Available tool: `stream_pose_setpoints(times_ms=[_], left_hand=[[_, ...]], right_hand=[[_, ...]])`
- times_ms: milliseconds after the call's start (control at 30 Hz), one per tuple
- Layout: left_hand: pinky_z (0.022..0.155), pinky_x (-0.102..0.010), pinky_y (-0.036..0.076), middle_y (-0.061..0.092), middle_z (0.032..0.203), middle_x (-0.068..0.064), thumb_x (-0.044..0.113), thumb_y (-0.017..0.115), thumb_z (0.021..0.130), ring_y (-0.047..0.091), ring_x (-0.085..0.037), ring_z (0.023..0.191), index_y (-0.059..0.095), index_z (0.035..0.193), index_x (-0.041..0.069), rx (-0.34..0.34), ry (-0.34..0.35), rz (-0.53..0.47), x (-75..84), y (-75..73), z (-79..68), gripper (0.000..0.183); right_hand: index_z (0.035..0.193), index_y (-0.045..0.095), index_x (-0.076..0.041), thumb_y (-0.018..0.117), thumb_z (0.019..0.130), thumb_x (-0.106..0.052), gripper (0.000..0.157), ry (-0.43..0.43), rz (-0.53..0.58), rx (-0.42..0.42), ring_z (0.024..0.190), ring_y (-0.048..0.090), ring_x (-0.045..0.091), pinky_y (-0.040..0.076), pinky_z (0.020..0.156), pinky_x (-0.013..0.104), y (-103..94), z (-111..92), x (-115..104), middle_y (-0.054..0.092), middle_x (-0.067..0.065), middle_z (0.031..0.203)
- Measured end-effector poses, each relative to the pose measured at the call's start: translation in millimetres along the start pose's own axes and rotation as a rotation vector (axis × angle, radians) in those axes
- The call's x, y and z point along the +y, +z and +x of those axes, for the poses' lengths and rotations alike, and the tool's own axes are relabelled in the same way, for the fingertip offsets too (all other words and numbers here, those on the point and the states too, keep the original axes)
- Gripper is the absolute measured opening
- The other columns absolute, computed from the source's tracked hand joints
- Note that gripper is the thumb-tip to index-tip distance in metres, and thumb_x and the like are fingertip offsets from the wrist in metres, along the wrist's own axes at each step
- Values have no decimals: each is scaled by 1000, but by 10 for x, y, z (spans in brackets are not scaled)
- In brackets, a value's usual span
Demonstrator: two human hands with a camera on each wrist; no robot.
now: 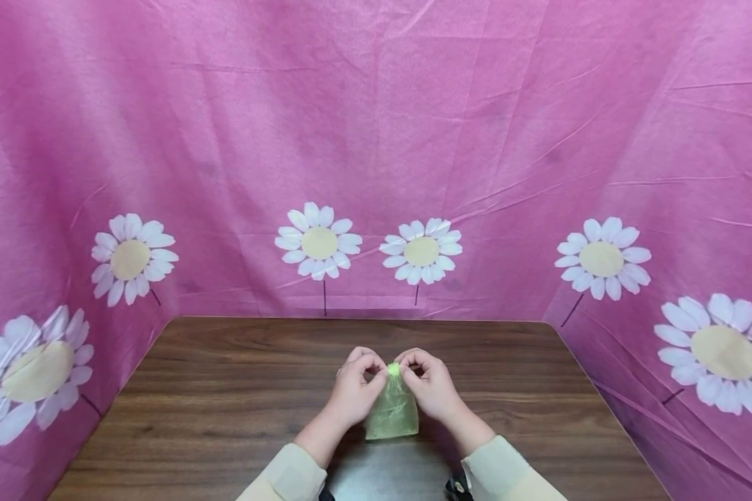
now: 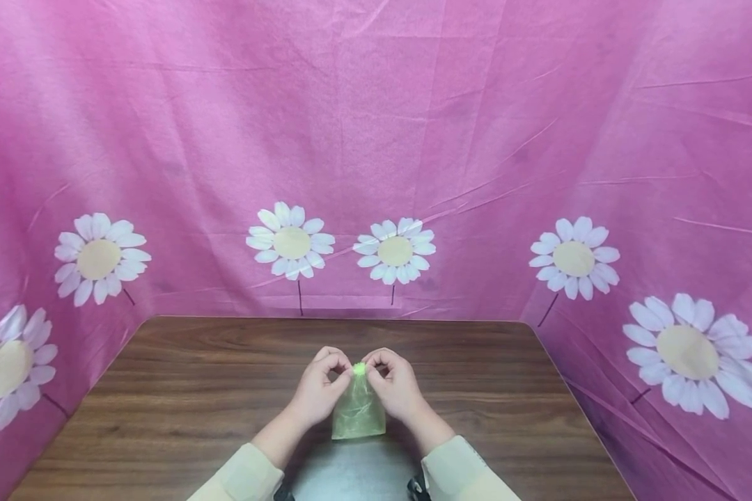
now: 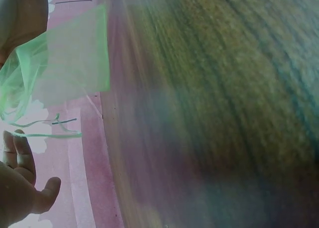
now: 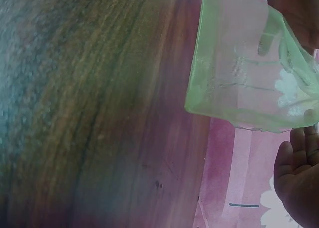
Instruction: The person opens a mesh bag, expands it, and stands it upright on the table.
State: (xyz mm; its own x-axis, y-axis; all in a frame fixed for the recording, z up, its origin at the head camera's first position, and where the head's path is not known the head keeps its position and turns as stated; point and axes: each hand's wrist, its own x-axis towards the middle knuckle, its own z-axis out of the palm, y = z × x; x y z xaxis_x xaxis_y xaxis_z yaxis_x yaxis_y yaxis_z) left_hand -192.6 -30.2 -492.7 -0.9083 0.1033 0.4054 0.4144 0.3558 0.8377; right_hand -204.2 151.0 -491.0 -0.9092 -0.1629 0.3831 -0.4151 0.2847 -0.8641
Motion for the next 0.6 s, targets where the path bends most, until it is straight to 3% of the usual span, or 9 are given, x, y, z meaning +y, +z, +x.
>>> stream_pose_setpoints(times_ms=[167,267,600], left_hand=[[90,-45,35,61,101,5,8,73,89,61,-12,89,67,80,20,11,1,15,6,-6,-4,16],[92,-47,35,61,102,6,8,73,88,61,-12,89,67,80,21,12,-5,21,5,-17,-9,17],[83,-39,41,60,101,6,7,72,88,61,-16,91,66,78,20,23,-18,29,-21,-93,-5,18]], right_hand=[[80,64,-11,66,91,9,23,-9,-5,0,81,64,10,53,68,24,-5,-6,14,72,9,99],[81,63,-10,66,91,9,22,-26,-3,7,81,64,10,53,68,24,-10,-6,13,72,10,99],[79,64,-14,66,91,10,26,9,-31,25,82,65,12,54,71,26,-87,1,49,72,7,100]])
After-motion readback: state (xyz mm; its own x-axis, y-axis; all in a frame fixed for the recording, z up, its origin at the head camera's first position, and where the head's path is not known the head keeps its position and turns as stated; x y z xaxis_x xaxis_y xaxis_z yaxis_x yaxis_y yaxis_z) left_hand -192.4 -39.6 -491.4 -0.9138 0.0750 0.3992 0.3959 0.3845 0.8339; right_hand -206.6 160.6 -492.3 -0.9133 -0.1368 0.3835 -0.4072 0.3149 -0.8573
